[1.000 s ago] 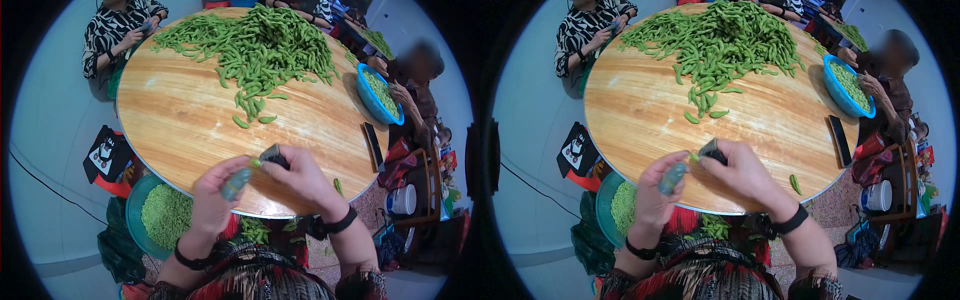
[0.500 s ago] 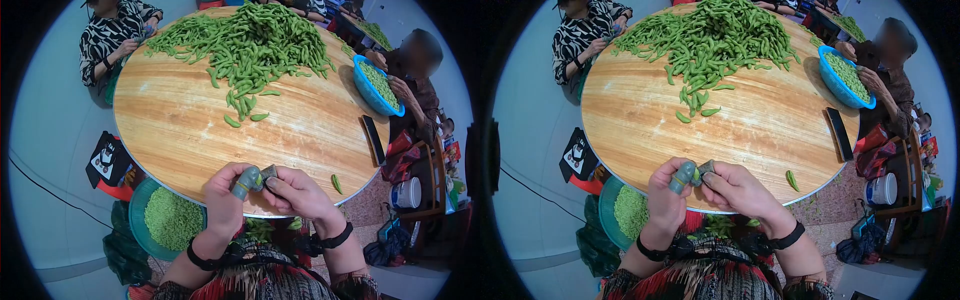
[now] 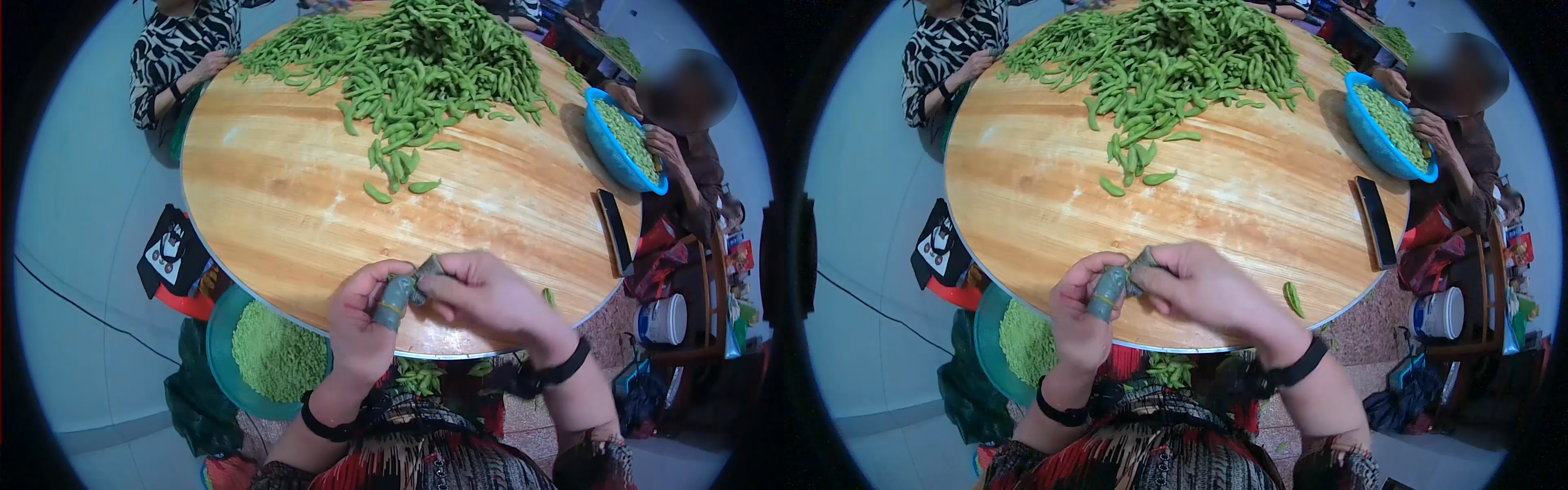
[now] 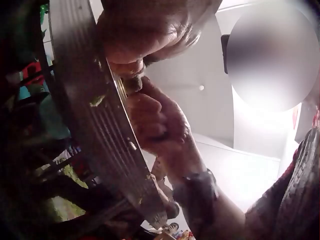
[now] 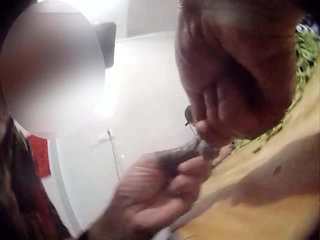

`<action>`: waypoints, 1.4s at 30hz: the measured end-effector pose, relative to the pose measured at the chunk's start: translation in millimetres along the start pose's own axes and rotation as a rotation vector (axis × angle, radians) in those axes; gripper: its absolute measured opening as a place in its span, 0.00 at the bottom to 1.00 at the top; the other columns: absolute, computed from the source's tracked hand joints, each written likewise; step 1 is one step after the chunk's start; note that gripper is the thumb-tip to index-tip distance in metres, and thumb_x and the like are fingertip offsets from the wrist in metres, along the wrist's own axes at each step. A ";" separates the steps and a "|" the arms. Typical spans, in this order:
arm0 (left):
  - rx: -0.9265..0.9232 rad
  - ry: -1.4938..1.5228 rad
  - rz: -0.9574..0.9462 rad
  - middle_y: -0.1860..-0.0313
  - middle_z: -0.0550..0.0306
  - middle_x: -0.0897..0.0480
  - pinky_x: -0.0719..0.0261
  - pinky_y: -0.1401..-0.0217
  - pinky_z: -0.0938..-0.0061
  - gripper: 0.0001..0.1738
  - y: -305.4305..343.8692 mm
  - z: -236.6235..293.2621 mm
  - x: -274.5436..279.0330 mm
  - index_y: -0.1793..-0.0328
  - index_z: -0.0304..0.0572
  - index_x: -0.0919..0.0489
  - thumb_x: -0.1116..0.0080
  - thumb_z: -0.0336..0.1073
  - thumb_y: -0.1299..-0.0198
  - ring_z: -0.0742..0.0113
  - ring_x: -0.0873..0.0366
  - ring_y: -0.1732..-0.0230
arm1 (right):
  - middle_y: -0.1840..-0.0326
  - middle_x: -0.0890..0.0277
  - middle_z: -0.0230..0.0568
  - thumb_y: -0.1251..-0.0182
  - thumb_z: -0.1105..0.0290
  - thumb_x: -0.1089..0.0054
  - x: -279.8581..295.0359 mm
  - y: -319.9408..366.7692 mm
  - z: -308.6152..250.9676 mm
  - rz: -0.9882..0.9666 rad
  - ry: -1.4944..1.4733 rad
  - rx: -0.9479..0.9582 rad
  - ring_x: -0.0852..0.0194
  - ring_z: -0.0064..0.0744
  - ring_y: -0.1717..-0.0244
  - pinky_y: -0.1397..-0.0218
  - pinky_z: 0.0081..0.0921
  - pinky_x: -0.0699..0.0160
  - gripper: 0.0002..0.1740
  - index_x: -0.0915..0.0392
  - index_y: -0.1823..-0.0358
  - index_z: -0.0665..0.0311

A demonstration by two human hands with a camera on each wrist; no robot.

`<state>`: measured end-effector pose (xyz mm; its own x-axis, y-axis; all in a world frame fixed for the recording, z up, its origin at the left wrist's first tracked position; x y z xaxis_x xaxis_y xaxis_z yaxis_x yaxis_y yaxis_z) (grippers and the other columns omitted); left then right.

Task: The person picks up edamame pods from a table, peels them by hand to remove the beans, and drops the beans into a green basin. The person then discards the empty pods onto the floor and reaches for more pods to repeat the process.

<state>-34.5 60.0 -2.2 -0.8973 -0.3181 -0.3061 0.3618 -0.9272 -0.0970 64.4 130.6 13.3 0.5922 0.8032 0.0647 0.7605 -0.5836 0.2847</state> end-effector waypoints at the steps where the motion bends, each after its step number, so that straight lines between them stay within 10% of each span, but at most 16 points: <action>1: -0.022 0.018 -0.008 0.66 0.59 0.25 0.38 0.74 0.87 0.18 0.8 -1.3 2.0 0.44 0.33 0.29 0.55 0.21 0.41 0.81 0.34 0.75 | 0.84 0.29 0.34 0.34 0.63 0.50 0.7 -8.2 -7.7 -0.087 0.179 -0.016 0.34 0.23 0.82 0.77 0.22 0.36 0.16 0.28 0.76 0.67; 4: -0.008 0.008 -0.017 0.65 0.55 0.24 0.38 0.74 0.87 0.25 7.0 -1.0 -3.6 0.34 0.34 0.38 0.60 0.21 0.40 0.79 0.34 0.76 | 0.78 0.27 0.60 0.40 0.66 0.50 -1.0 -48.3 -55.3 0.086 0.801 0.375 0.28 0.62 0.72 0.68 0.45 0.28 0.13 0.27 0.74 0.71; 7: 0.189 -0.137 -0.040 0.62 0.48 0.22 0.35 0.74 0.87 0.33 12.4 -6.8 1.9 0.27 0.38 0.51 0.64 0.20 0.41 0.79 0.33 0.76 | 0.78 0.26 0.59 0.39 0.67 0.51 -11.1 -78.4 -60.8 0.289 0.965 0.446 0.25 0.59 0.71 0.67 0.45 0.26 0.13 0.28 0.71 0.73; 13: -0.055 -0.216 -0.623 0.55 0.55 0.19 0.30 0.72 0.87 0.22 47.6 -3.7 -57.2 0.40 0.42 0.28 0.53 0.21 0.42 0.79 0.26 0.69 | 0.74 0.24 0.60 0.41 0.70 0.52 -6.4 -109.6 -48.0 0.319 1.274 0.382 0.23 0.56 0.69 0.65 0.44 0.24 0.12 0.29 0.66 0.75; 17: -0.045 -0.240 -0.517 0.55 0.57 0.19 0.30 0.72 0.88 0.23 44.3 -7.1 -50.2 0.42 0.45 0.26 0.50 0.20 0.44 0.77 0.23 0.64 | 0.74 0.24 0.57 0.41 0.69 0.50 2.3 -88.3 -41.2 0.306 1.346 0.388 0.22 0.52 0.70 0.67 0.40 0.24 0.11 0.26 0.70 0.72; 18: -0.032 -0.164 -0.221 0.56 0.57 0.20 0.31 0.74 0.88 0.22 36.6 -2.7 -27.3 0.42 0.43 0.26 0.49 0.21 0.44 0.77 0.24 0.65 | 0.74 0.24 0.57 0.41 0.69 0.50 1.3 -76.3 -46.7 0.301 1.348 0.390 0.22 0.52 0.70 0.67 0.40 0.24 0.11 0.26 0.70 0.72; 21: 0.079 0.235 0.159 0.56 0.55 0.20 0.35 0.77 0.89 0.21 30.9 3.2 9.1 0.43 0.40 0.26 0.47 0.22 0.45 0.78 0.26 0.68 | 0.79 0.26 0.45 0.43 0.67 0.40 -5.3 -26.8 -61.1 0.147 0.796 0.336 0.29 0.28 0.78 0.71 0.25 0.31 0.12 0.25 0.68 0.72; 22: 0.174 0.554 0.241 0.56 0.54 0.20 0.37 0.78 0.89 0.20 29.7 -2.8 14.5 0.44 0.38 0.25 0.47 0.22 0.45 0.79 0.27 0.70 | 0.81 0.28 0.50 0.41 0.67 0.41 -12.4 -11.3 -57.5 0.091 0.729 0.196 0.27 0.42 0.80 0.75 0.30 0.31 0.11 0.25 0.72 0.70; 26: 0.213 0.540 0.171 0.64 0.58 0.22 0.40 0.79 0.90 0.14 29.2 -7.1 6.1 0.50 0.35 0.23 0.48 0.22 0.44 0.81 0.31 0.74 | 0.83 0.29 0.39 0.39 0.69 0.42 -21.0 20.6 -38.8 0.154 0.492 0.286 0.34 0.21 0.83 0.79 0.24 0.36 0.10 0.26 0.70 0.70; 31: 0.152 0.523 0.198 0.62 0.55 0.21 0.43 0.80 0.90 0.11 28.4 -9.7 9.4 0.54 0.35 0.22 0.46 0.23 0.44 0.83 0.31 0.75 | 0.81 0.35 0.23 0.29 0.66 0.55 -26.2 35.6 -0.9 -0.047 -0.174 -0.142 0.43 0.13 0.82 0.80 0.13 0.44 0.12 0.29 0.69 0.66; 37: 0.115 0.478 0.183 0.68 0.57 0.22 0.42 0.79 0.90 0.09 26.9 -7.4 8.0 0.57 0.35 0.22 0.44 0.23 0.46 0.82 0.31 0.74 | 0.81 0.37 0.22 0.27 0.66 0.58 -30.3 39.7 8.4 -0.059 -0.174 -0.087 0.47 0.11 0.83 0.81 0.12 0.48 0.13 0.30 0.70 0.63; 42: -0.008 0.313 -0.036 0.59 0.54 0.20 0.24 0.59 0.79 0.12 21.5 -0.8 1.5 0.57 0.35 0.24 0.44 0.19 0.50 0.70 0.22 0.60 | 0.81 0.37 0.22 0.27 0.67 0.57 -31.7 41.6 11.1 -0.002 -0.178 -0.052 0.47 0.11 0.83 0.82 0.12 0.49 0.13 0.29 0.70 0.63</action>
Point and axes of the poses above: each hand's wrist, its own y-axis away from the middle knuckle, its own x-axis out of the back of the hand, z = x × y, the point moved 8 cm from there along -y, towards the middle knuckle
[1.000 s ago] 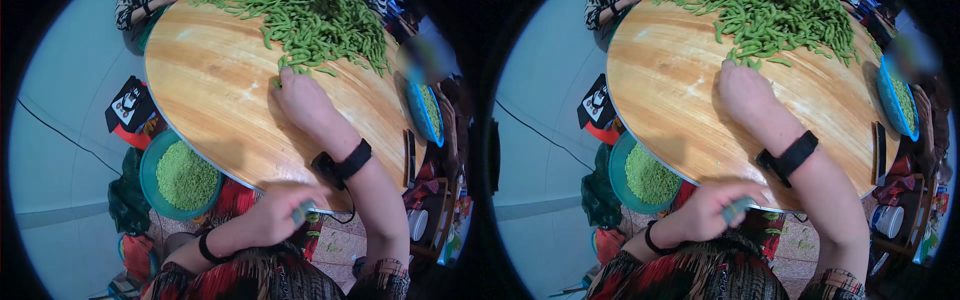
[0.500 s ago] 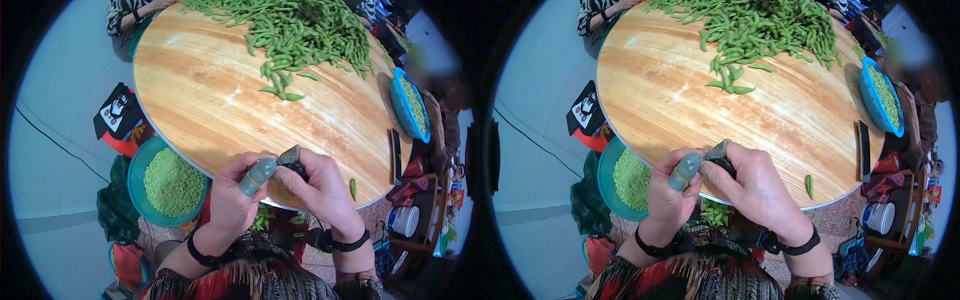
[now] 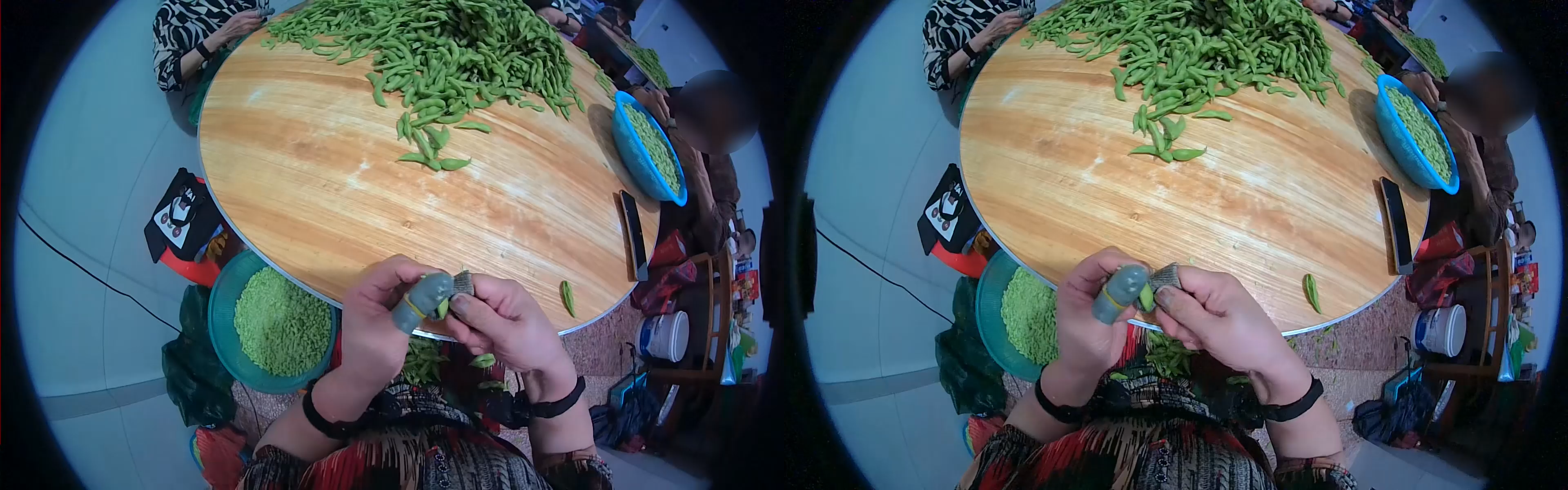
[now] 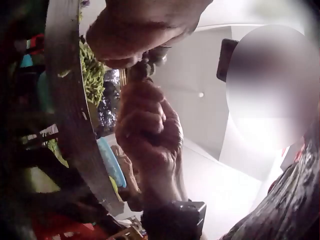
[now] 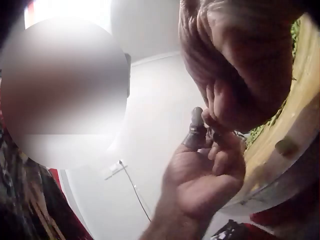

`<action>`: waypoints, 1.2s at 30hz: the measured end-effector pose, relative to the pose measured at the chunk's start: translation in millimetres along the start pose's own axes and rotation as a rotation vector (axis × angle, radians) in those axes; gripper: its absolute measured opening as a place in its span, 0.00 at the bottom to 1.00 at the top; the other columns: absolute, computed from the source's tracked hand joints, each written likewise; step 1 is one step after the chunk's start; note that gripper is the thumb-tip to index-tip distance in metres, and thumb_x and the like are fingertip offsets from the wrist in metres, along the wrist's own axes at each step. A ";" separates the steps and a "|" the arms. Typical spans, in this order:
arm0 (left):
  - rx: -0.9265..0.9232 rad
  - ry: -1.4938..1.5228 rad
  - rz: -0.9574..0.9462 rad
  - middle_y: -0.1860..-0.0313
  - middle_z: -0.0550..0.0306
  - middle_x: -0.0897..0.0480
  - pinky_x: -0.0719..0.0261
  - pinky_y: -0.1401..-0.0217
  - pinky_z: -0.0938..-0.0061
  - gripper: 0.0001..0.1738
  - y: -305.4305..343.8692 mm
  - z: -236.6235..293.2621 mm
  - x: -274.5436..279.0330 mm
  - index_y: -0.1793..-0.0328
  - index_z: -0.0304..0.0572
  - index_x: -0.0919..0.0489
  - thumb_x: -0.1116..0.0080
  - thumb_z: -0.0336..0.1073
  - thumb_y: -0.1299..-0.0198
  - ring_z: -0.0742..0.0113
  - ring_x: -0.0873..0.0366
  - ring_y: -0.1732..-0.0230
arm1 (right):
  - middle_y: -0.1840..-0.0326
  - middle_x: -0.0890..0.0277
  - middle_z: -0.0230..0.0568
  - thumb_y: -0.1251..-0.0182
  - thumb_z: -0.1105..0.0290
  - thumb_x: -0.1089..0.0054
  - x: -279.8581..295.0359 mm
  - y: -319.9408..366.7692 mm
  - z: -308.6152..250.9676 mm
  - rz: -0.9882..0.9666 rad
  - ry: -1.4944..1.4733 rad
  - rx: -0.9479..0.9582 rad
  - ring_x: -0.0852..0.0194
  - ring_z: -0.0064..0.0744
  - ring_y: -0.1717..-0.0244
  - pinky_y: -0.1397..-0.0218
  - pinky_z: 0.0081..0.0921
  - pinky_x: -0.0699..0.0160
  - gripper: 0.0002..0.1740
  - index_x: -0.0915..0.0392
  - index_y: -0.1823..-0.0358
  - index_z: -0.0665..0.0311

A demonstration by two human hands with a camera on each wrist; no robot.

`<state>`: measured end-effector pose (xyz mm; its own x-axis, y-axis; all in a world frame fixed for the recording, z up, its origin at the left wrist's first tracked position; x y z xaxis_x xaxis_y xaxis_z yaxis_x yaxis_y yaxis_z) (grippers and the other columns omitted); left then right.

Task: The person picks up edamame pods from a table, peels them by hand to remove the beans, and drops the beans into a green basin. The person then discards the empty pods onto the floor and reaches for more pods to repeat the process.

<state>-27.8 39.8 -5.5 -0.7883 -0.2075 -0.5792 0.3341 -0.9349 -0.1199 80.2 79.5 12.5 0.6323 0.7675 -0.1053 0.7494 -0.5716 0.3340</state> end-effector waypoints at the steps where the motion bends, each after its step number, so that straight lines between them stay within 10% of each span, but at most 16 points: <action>1: 0.002 0.002 -0.004 0.59 0.54 0.20 0.24 0.59 0.79 0.12 -2.4 2.5 -0.9 0.57 0.35 0.24 0.44 0.19 0.50 0.70 0.22 0.60 | 0.81 0.37 0.22 0.28 0.68 0.57 -3.3 1.0 3.0 -0.030 -0.204 -0.041 0.47 0.10 0.83 0.82 0.12 0.50 0.12 0.29 0.70 0.63; 6: 0.170 0.288 -0.139 0.61 0.56 0.22 0.31 0.69 0.86 0.11 -10.4 -1.0 -12.6 0.55 0.33 0.23 0.42 0.23 0.47 0.78 0.27 0.69 | 0.81 0.37 0.21 0.28 0.68 0.55 -9.4 1.2 5.0 -0.025 -0.541 -0.164 0.48 0.10 0.83 0.82 0.10 0.52 0.10 0.29 0.69 0.62; 12: 0.071 -0.386 0.052 0.63 0.59 0.21 0.37 0.76 0.89 0.13 -15.5 -2.9 -6.4 0.51 0.33 0.24 0.45 0.22 0.43 0.81 0.25 0.67 | 0.83 0.34 0.38 0.34 0.72 0.48 17.7 -4.9 -17.2 0.361 0.458 0.356 0.37 0.18 0.82 0.79 0.21 0.37 0.09 0.29 0.72 0.68; 18: 0.307 0.142 0.098 0.68 0.60 0.22 0.42 0.80 0.91 0.14 -16.1 -25.6 -4.5 0.46 0.33 0.25 0.51 0.25 0.38 0.81 0.28 0.72 | 0.79 0.28 0.52 0.39 0.74 0.45 13.7 0.9 -36.8 0.626 0.677 0.434 0.27 0.51 0.77 0.75 0.32 0.29 0.06 0.29 0.72 0.69; 22: 0.324 0.218 0.100 0.70 0.60 0.22 0.42 0.81 0.90 0.15 -16.0 -27.3 0.6 0.45 0.32 0.26 0.53 0.26 0.37 0.80 0.30 0.75 | 0.78 0.28 0.51 0.40 0.75 0.44 5.5 2.5 -38.9 0.664 0.841 0.508 0.26 0.49 0.77 0.75 0.33 0.29 0.05 0.29 0.72 0.68; 29: 0.118 -0.167 0.215 0.63 0.56 0.22 0.39 0.79 0.90 0.17 9.3 40.7 74.5 0.44 0.31 0.26 0.51 0.26 0.40 0.80 0.30 0.74 | 0.81 0.28 0.42 0.41 0.77 0.43 12.7 9.9 -24.1 0.430 0.460 0.299 0.31 0.22 0.80 0.76 0.21 0.33 0.03 0.25 0.70 0.70; 31: -0.011 -0.207 0.283 0.63 0.55 0.22 0.39 0.77 0.92 0.18 25.2 68.4 137.9 0.44 0.31 0.27 0.50 0.29 0.40 0.80 0.31 0.73 | 0.81 0.26 0.42 0.43 0.76 0.42 4.5 13.4 -23.1 0.144 0.535 0.226 0.29 0.23 0.80 0.76 0.20 0.33 0.04 0.24 0.71 0.70; 35: 0.465 -0.795 0.403 0.57 0.55 0.19 0.26 0.65 0.81 0.12 80.8 22.8 301.4 0.53 0.33 0.20 0.46 0.30 0.41 0.73 0.23 0.66 | 0.81 0.28 0.42 0.45 0.65 0.35 -15.5 22.7 5.4 -0.300 0.666 0.211 0.28 0.41 0.80 0.76 0.27 0.31 0.10 0.22 0.72 0.64; 36: 0.293 -1.218 0.288 0.59 0.53 0.18 0.25 0.62 0.78 0.12 88.5 15.5 328.3 0.55 0.35 0.19 0.44 0.31 0.43 0.68 0.21 0.64 | 0.83 0.31 0.42 0.44 0.63 0.35 -21.6 21.7 8.9 -0.285 0.654 0.136 0.31 0.47 0.80 0.76 0.32 0.32 0.11 0.24 0.73 0.63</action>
Point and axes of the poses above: each hand's wrist, its own y-axis away from the middle knuckle, its own x-axis out of the back of the hand, z = x × y, the point moved 8 cm from there along -y, towards the middle knuckle
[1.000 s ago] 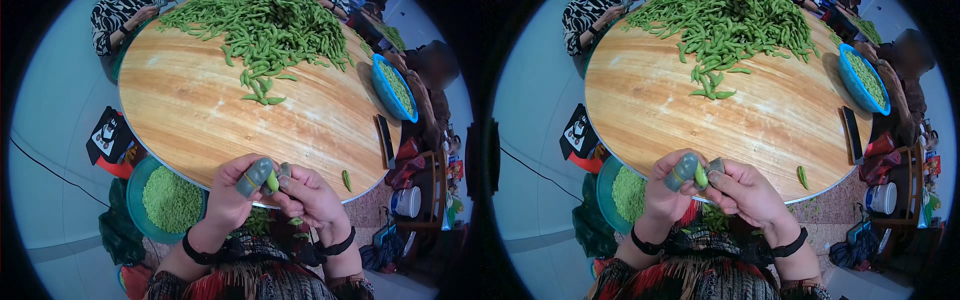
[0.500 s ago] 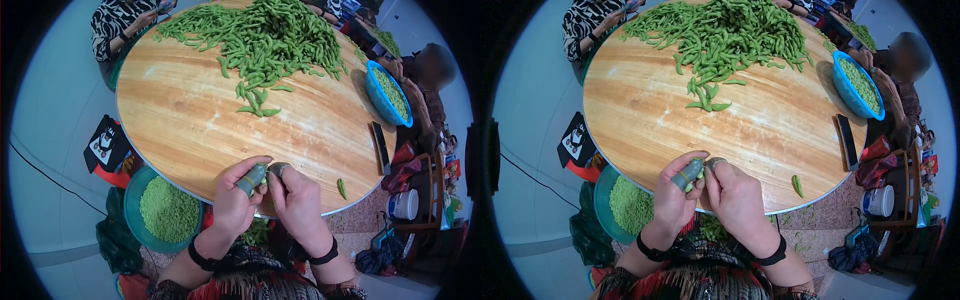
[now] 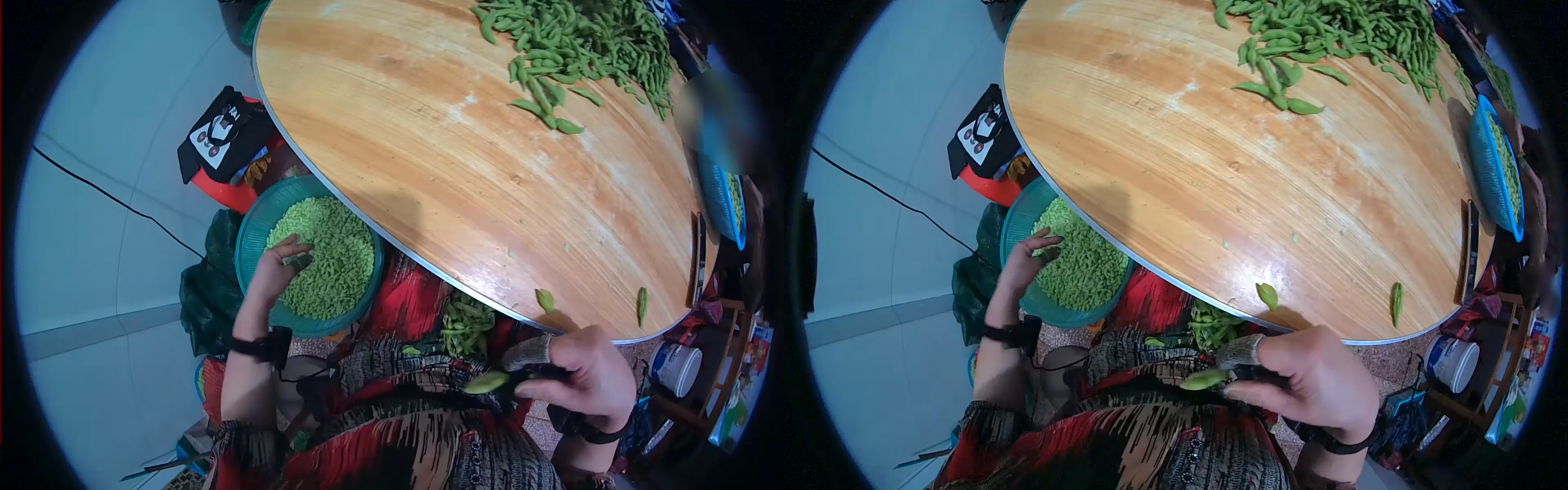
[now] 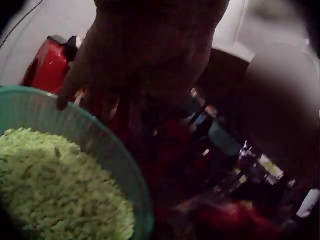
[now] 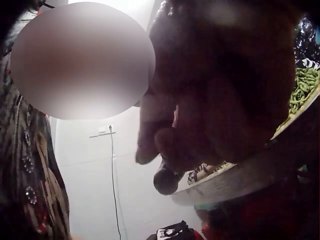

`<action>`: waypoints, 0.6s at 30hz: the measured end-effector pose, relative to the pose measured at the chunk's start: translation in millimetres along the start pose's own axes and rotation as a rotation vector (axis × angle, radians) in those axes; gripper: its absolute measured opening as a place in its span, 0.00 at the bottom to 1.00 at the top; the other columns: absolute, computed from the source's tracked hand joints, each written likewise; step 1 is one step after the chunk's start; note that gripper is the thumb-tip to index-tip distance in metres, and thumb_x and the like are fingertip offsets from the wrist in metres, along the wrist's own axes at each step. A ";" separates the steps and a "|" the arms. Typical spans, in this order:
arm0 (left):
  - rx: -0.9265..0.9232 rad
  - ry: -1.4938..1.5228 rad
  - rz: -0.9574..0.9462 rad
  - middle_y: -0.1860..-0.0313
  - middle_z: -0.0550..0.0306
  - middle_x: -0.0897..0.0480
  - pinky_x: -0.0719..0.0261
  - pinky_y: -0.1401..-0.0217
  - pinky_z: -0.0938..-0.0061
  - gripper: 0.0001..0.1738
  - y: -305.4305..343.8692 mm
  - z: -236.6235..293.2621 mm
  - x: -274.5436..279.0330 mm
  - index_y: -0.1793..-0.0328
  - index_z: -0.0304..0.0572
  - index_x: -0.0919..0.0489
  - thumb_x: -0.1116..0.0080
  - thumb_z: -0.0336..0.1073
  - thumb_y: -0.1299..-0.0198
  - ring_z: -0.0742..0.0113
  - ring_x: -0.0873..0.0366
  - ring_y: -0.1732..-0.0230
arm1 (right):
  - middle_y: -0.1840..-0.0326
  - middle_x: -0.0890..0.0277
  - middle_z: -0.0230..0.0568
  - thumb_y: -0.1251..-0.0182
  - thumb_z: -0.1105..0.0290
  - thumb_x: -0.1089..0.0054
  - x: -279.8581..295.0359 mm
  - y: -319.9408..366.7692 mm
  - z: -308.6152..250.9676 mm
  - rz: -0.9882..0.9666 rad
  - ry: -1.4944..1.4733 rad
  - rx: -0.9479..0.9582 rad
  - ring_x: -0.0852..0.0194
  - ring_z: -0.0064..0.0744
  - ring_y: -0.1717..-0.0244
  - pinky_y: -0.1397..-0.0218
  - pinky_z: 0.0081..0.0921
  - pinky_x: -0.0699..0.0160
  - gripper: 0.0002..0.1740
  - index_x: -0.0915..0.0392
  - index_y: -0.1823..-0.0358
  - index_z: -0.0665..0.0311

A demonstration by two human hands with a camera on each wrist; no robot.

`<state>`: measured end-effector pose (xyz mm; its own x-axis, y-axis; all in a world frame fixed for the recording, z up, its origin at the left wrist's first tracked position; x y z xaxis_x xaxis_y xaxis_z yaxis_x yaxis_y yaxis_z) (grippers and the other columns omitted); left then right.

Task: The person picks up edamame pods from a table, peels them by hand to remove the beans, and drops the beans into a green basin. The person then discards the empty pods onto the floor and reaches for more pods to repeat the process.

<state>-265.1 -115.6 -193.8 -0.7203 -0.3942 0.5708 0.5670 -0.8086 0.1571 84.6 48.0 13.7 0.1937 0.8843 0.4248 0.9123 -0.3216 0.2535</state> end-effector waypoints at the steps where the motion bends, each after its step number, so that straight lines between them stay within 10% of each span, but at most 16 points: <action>1: -0.237 -0.380 0.073 0.61 0.51 0.17 0.23 0.59 0.74 0.11 2.0 -17.1 -9.4 0.56 0.36 0.18 0.42 0.31 0.44 0.64 0.19 0.63 | 0.83 0.31 0.42 0.44 0.63 0.35 -4.8 0.1 2.9 -0.006 -0.003 -0.004 0.31 0.47 0.80 0.76 0.32 0.32 0.11 0.24 0.73 0.63; 4: 0.322 -0.061 0.073 0.69 0.46 0.17 0.22 0.59 0.69 0.14 1.9 -98.8 -48.2 0.56 0.40 0.18 0.38 0.36 0.49 0.55 0.18 0.65 | 0.85 0.35 0.45 0.44 0.61 0.36 -21.5 -1.6 14.0 -0.033 0.037 -0.075 0.33 0.51 0.80 0.77 0.37 0.35 0.17 0.32 0.78 0.64; 13: 0.194 -0.380 0.094 0.72 0.40 0.19 0.23 0.60 0.58 0.12 0.3 -107.8 -114.6 0.61 0.38 0.20 0.42 0.36 0.49 0.44 0.20 0.65 | 0.79 0.28 0.50 0.41 0.65 0.42 -58.5 -19.9 39.6 0.007 0.289 -0.238 0.28 0.53 0.74 0.70 0.40 0.28 0.12 0.28 0.74 0.66; 18: 0.261 -0.401 0.092 0.70 0.40 0.19 0.22 0.61 0.58 0.13 0.5 -126.6 -115.7 0.59 0.39 0.19 0.41 0.36 0.49 0.44 0.20 0.66 | 0.63 0.24 0.55 0.38 0.59 0.50 -150.3 -34.9 188.4 -0.120 0.387 -0.308 0.26 0.52 0.57 0.51 0.41 0.29 0.15 0.24 0.60 0.64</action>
<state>-232.1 -125.7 -361.8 -0.4811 -0.2182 0.8491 0.7394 -0.6214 0.2593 91.6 -10.0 -222.7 -0.1072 0.7497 0.6530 0.7600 -0.3617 0.5400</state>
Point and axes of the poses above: each hand's wrist, its own y-axis away from the middle knuckle, its own x-axis out of the back of the hand, z = x × y, the point moved 8 cm from there along -y, towards the middle knuckle
